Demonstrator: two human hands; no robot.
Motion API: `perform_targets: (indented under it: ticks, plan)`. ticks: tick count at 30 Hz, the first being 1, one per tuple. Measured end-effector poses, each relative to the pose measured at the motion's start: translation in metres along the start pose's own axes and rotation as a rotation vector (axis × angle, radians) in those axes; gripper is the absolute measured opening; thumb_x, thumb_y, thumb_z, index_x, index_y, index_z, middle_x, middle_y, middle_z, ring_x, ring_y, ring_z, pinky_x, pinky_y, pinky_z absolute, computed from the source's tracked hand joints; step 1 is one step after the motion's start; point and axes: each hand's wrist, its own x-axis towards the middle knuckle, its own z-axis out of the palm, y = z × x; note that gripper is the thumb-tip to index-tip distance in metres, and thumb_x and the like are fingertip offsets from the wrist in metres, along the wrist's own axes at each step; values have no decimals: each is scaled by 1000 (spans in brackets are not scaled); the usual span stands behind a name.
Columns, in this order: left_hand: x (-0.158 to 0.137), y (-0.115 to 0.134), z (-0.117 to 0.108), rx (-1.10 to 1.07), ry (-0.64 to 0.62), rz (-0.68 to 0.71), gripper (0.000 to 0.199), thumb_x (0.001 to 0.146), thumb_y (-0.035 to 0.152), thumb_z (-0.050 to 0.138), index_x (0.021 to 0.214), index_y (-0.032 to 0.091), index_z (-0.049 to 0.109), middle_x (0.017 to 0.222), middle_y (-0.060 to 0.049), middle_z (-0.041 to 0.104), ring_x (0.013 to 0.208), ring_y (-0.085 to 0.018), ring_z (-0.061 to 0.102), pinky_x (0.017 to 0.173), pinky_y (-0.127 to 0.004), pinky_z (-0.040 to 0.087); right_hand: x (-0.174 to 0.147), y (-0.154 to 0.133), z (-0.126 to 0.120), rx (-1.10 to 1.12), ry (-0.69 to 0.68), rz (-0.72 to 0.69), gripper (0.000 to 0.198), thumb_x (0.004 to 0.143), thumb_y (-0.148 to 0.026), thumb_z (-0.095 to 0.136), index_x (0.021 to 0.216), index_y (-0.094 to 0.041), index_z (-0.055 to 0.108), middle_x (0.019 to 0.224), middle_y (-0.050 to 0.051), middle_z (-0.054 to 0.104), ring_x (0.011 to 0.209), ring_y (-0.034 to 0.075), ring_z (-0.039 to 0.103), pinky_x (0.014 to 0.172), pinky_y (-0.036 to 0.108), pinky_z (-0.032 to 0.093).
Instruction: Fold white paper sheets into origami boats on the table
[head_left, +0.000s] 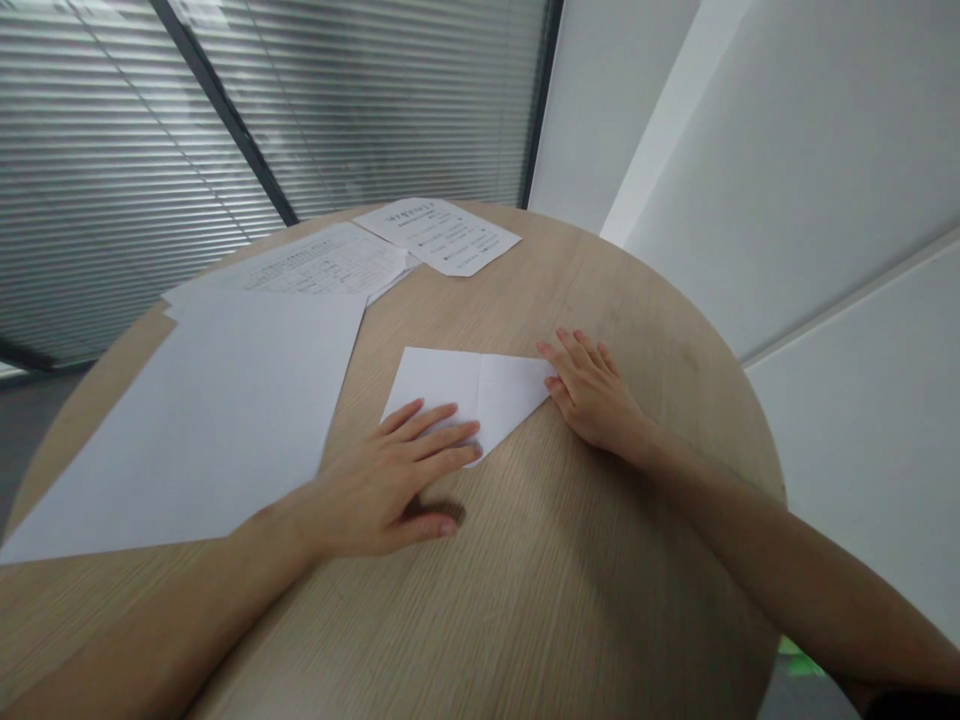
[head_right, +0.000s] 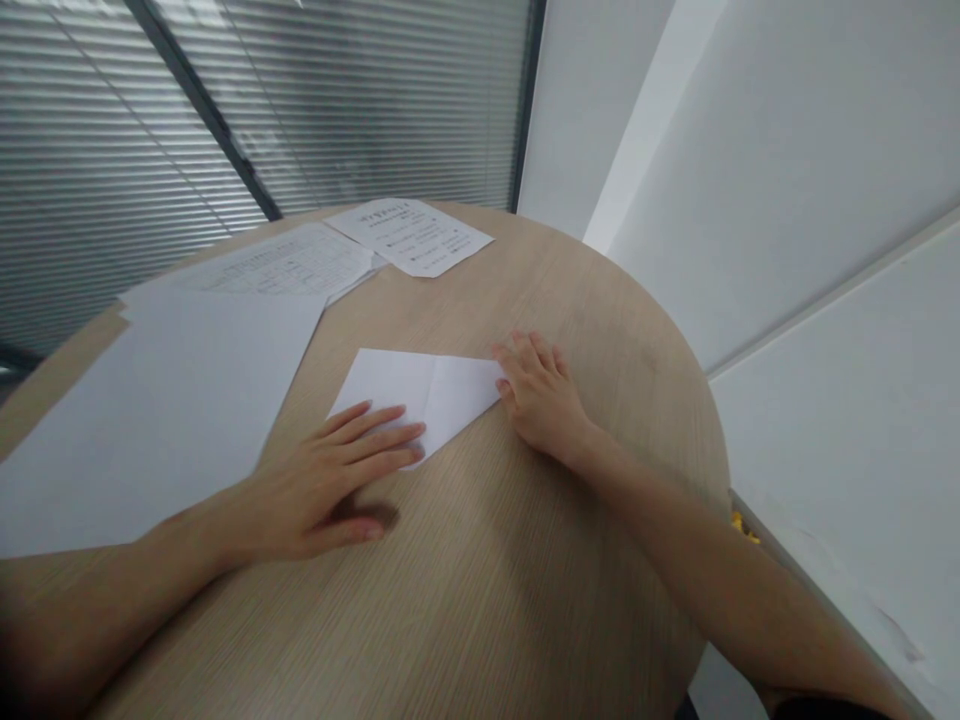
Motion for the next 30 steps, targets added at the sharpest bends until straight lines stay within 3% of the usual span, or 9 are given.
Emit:
perform_targets:
  ticks: [3,7,13,17,23,30]
  plan:
    - [0,1,2,46,-3,-36,64,92,62,49,146,30,40,156,-5,39,146,-32,28,119,-55,16,-3,-8,-6,60,58,-26,48,98,-27,42,143,-12,48,154,19,39,143,33,34,115,53,32]
    - [3,6,3,91,4,-88,65,93,64,44,147,29,41,155,-6,41,144,-34,31,117,-55,19,-10,-24,-9,124,11,-182,44,98,-27,44,139,-12,53,147,18,48,136,29,45,112,48,38]
    - [5,10,1,97,18,-99,63,93,61,46,147,28,42,154,-7,43,141,-36,35,114,-57,26,-18,-43,2,84,-71,-352,52,97,-40,49,140,-11,52,149,22,45,142,33,37,114,51,34]
    - [1,3,-5,74,25,-64,54,97,44,46,147,25,41,152,-6,45,142,-30,37,116,-51,30,-16,-40,5,106,-98,-373,52,97,-43,50,142,-17,51,153,21,40,145,34,31,115,53,32]
    - [-1,-1,-9,98,11,-80,52,94,44,50,143,25,48,152,-6,45,143,-32,37,115,-54,34,-12,-35,4,144,-127,-422,51,96,-42,53,142,-19,52,154,21,37,146,34,28,115,54,31]
    - [-2,-2,-13,104,7,-64,56,86,25,53,141,21,49,152,-8,46,143,-28,37,117,-50,34,-9,-32,1,164,-160,-471,50,94,-40,57,141,-21,54,155,20,36,146,35,28,115,56,30]
